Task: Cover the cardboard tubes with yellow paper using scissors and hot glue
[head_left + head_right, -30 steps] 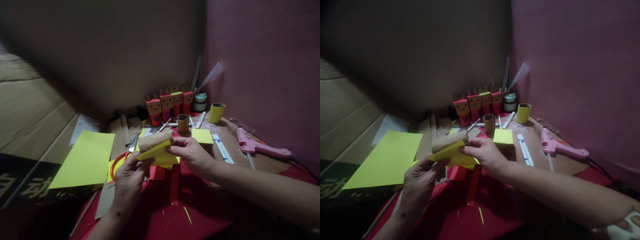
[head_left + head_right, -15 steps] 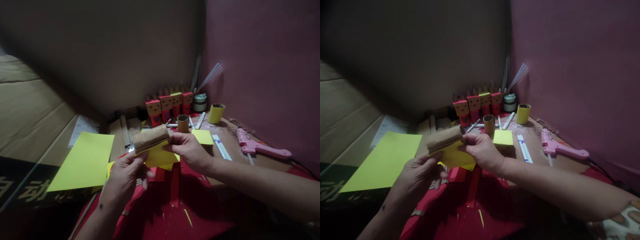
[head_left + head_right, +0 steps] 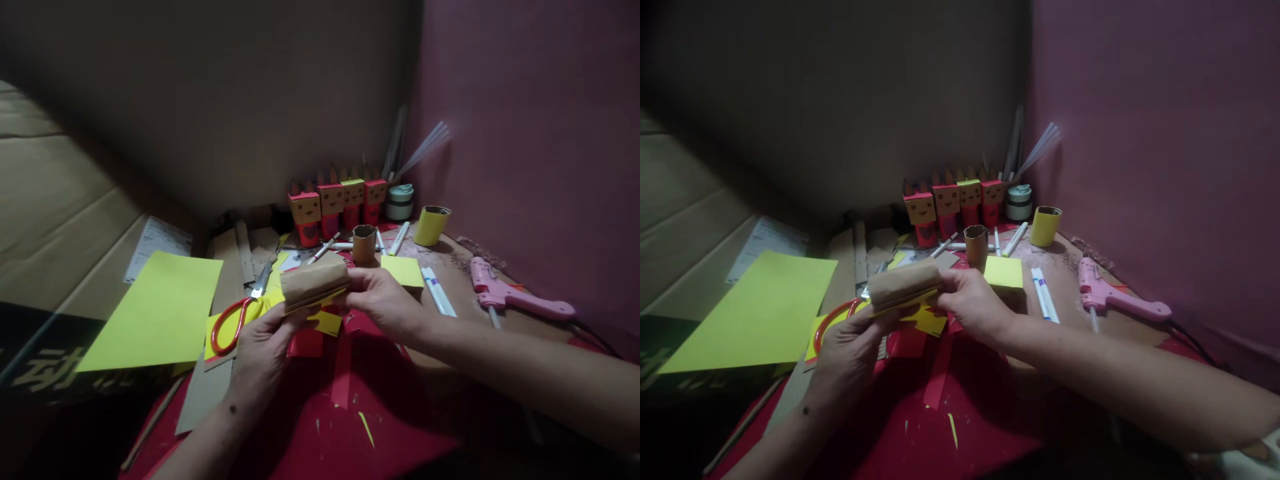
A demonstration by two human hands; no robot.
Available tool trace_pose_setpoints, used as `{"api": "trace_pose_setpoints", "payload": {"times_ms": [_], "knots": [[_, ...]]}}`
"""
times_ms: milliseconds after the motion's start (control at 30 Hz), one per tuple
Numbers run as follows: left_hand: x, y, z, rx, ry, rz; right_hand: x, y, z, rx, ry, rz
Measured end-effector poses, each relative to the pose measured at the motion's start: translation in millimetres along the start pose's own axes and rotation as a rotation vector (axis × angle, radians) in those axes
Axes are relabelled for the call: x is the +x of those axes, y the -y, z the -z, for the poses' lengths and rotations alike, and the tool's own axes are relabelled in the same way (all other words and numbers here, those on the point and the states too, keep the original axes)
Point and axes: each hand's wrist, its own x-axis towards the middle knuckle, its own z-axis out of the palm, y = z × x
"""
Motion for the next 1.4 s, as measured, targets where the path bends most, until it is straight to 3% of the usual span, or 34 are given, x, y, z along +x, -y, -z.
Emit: {"api": "trace_pose_setpoints", "payload": {"times_ms": [133, 367, 633, 733, 833, 900, 967, 1033, 1100, 1233, 1300, 1400], "knots": [[-2.5, 8.3, -6.2, -0.060, 0.091, 0.236, -11.8, -11.9, 9.4, 0.128, -0.035, -0.190], [-2.0, 12.5, -9.2, -0.077, 0.156, 0.285, -17.8, -11.9, 11.7, 0.224, -0.065, -0.233], [-0.3, 15.0, -11.7, -0.040, 0.182, 0.373, -16.2, -18.6, 13.8, 0.169, -0.070, -0.282], [-3.3, 13.1, -10.9, -0.016, 0.125, 0.389, -22.4, 3.3, 15.9, -0.108, -0.046, -0.240], [-6.2, 14.0, -6.3, -0.010, 0.067, 0.401, -41.5, 41.9, 34.4, -0.449, -0.065, -0.032], [-6.4, 17.3, -2.7, -0.033, 0.047, 0.442, -62.9, 64.8, 59.8, -0.605, -0.174, 0.135], [-5.4, 22.1, -0.3, -0.070, 0.008, 0.508, -88.5, 76.2, 93.9, -0.941, -0.414, 0.228], [-3.5, 26.6, 0.1, -0.103, -0.005, 0.548, -112.7, 73.3, 131.5, -1.403, -0.500, 0.097], [-1.0, 29.2, -1.1, -0.111, -0.003, 0.557, -130.0, 59.2, 165.6, -1.705, -0.440, -0.089], [2.4, 25.4, -5.2, -0.079, 0.031, 0.520, -138.6, 25.8, 204.1, -1.825, -0.349, -0.105], [2.1, 21.1, -7.3, -0.065, 0.059, 0.477, -136.7, 18.7, 205.7, -1.828, -0.391, -0.064], [1.5, 18.3, -9.7, -0.085, 0.061, 0.430, -143.8, 26.0, 187.1, -1.795, -0.537, 0.025]]}}
